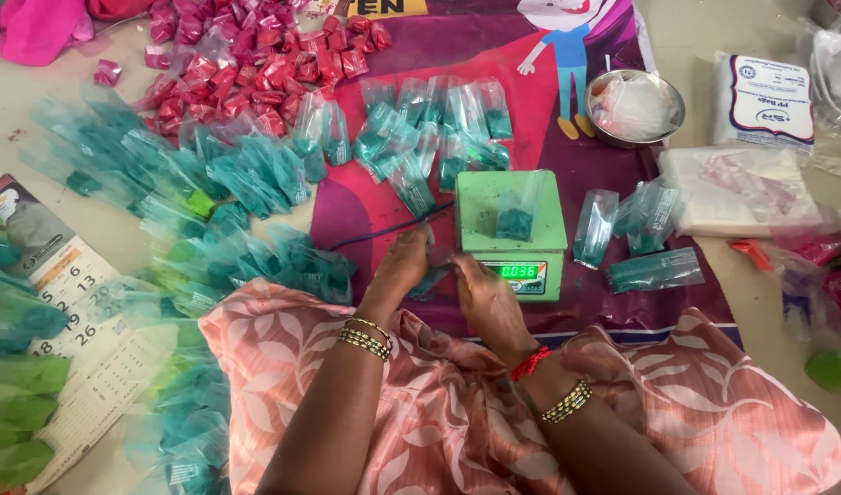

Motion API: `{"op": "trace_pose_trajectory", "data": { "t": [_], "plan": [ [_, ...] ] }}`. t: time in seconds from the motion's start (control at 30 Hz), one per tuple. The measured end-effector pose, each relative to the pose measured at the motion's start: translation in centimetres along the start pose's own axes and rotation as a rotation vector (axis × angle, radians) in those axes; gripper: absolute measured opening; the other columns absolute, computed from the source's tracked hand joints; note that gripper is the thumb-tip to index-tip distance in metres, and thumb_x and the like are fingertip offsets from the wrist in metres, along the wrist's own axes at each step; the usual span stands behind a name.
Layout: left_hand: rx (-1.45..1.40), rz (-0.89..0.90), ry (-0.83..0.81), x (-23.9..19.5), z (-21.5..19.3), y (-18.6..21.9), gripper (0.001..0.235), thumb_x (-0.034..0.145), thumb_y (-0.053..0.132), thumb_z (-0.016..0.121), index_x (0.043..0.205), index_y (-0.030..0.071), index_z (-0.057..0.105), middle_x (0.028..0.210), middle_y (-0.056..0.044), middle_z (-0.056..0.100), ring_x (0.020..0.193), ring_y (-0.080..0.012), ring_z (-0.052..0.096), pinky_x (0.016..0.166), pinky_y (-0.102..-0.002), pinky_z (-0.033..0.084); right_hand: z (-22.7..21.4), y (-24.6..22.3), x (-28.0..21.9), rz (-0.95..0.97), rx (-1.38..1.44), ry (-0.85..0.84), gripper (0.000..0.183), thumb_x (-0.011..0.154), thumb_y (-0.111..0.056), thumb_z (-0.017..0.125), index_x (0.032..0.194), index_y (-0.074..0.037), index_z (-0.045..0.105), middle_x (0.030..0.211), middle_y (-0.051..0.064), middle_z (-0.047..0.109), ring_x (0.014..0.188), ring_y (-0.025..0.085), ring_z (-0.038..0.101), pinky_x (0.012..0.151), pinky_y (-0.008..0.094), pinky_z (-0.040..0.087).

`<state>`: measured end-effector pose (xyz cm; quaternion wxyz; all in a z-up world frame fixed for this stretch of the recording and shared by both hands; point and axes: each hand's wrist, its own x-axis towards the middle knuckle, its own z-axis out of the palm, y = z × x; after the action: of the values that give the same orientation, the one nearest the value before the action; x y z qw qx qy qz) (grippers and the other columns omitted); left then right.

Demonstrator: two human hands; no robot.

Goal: The person weighs and sorts small plastic packets filled with a blue substance on a digital scale using a spoon.

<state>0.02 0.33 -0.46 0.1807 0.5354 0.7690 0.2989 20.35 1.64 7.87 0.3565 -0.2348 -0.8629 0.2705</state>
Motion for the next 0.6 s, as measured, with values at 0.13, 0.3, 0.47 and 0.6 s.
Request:
{"op": "trace_pose_trajectory", "data": {
  "t": [0.13,0.3,0.47,0.6],
  "plan": [
    [0.007,-0.010,-0.016,-0.1,-0.2,0.2,0.030,0.085,-0.004,0.052,0.112,0.009,0.057,0.116,-0.024,0.066,0.115,-0.0458,0.059,0.093,-0.055,0.047,0.0,0.1,0.3,0.170,-0.001,-0.028,0.017,0.098,-0.006,0.061,0.114,-0.002,0.063,0.082,0.022,0.070,0.073,0.037,0.072,0.063,0.046,0.055],
    [0.014,-0.002,-0.023,0.3,0.2,-0.2,0.031,0.085,-0.002,0.056,0.113,0.010,0.058,0.118,-0.021,0.067,0.117,-0.0439,0.060,0.093,-0.054,0.048,-0.8,-0.7,0.9,0.323,0.059,-0.014,0.014,0.098,-0.007,0.061,0.111,-0.002,0.064,0.079,0.021,0.070,0.067,0.035,0.072,0.057,0.044,0.053],
    [0.031,0.010,-0.029,0.3,0.0,-0.2,0.033,0.083,-0.003,0.057,0.113,0.010,0.059,0.116,-0.022,0.067,0.115,-0.0443,0.060,0.092,-0.054,0.049,0.3,0.4,0.1,0.234,0.068,-0.013,0.014,0.099,-0.006,0.060,0.111,0.000,0.063,0.078,0.021,0.069,0.067,0.036,0.071,0.058,0.045,0.052],
    [0.031,0.029,-0.035,0.4,0.1,-0.3,0.033,0.083,-0.004,0.057,0.113,0.009,0.060,0.115,-0.022,0.068,0.115,-0.0433,0.061,0.093,-0.053,0.049,0.7,1.2,-0.1,0.356,0.057,-0.055,0.015,0.098,-0.006,0.060,0.112,-0.002,0.066,0.074,0.020,0.070,0.064,0.032,0.072,0.057,0.043,0.052]
  ]
}}
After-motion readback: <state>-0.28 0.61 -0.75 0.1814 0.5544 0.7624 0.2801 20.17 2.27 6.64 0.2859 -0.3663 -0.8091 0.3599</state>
